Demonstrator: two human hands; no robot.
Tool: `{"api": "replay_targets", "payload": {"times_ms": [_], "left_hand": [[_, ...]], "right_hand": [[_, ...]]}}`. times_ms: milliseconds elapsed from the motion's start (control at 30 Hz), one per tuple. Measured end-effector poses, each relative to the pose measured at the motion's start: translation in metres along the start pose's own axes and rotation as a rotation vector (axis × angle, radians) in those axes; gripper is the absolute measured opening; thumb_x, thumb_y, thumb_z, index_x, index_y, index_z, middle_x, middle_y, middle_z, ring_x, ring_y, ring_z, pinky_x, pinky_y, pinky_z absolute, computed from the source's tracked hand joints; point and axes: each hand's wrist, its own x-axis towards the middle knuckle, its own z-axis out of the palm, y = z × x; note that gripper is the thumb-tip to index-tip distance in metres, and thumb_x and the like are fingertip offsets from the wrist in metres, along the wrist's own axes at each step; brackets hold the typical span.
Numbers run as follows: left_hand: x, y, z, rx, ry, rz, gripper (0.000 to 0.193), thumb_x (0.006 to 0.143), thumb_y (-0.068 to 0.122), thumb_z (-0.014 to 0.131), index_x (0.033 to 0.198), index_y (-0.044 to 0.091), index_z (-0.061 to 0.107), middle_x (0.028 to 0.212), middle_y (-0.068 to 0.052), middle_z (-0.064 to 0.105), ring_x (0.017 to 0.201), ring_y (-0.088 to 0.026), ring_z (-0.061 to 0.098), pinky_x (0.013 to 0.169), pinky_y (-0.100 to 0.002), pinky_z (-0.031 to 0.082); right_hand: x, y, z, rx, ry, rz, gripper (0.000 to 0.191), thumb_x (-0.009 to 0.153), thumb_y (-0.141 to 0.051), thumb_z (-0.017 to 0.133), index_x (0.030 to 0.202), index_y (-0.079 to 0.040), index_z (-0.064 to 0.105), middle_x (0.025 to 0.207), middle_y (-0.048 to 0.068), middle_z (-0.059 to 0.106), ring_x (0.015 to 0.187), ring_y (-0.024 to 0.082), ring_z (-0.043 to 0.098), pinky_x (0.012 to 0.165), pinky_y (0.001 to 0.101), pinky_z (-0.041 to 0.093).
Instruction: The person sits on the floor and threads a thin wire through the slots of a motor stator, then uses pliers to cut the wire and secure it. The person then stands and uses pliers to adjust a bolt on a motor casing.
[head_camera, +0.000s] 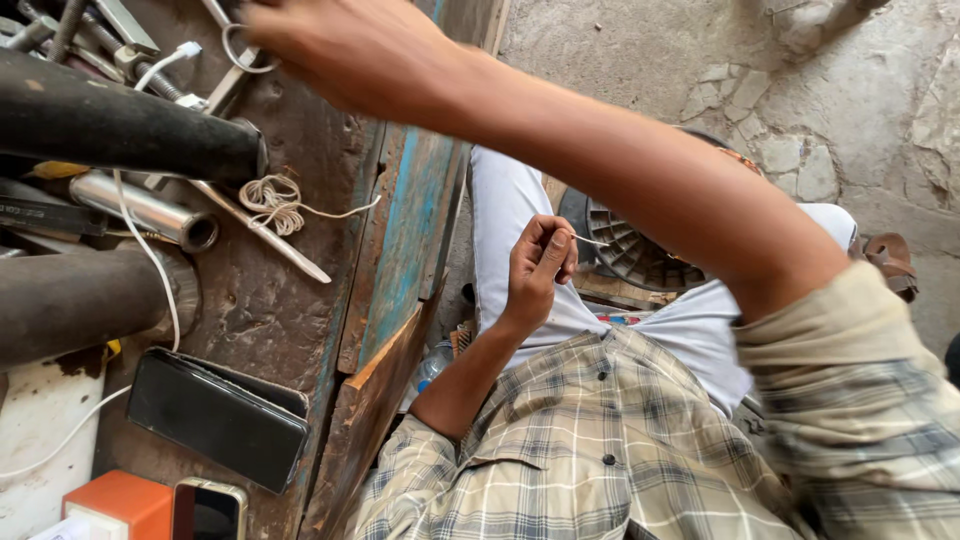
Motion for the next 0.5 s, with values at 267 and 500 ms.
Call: {"api": "replay_targets", "payload": {"times_ms": [267,500], "left_hand": [[-0.022,0.048,0.022,-0.375,-0.200,0.192,0.018,0.115,0.026,0.052,0.114,0.009,0.054,0.074,-0.002,0.046,0.061,-0.009,0.036,0.057,-0.026,0.031],[-0.012,0.041,0.082,-0.479,-0.313,0.007,0.019,0.114,0.026,0.053,0.113,0.008,0.054,0.074,-0.002,0.042,0.062,-0.011,0.035,0.058,-0.029,0.031]], "right_hand": [[-0.261,-0.111,-0.158,1.036,0.089,0.767,0.037,0.106,-0.029,0.064,0.134,-0.005,0.065,0.127,0.012,0.072,0.118,0.017,0.072,0.102,0.0363,0.060],[-0.385,-0.200,-0.134,0.892,0.041,1.032,0.026,0.095,-0.015,0.074,0.115,0.001,0.074,0.096,0.010,0.081,0.087,0.017,0.080,0.078,0.0308,0.062]]}}
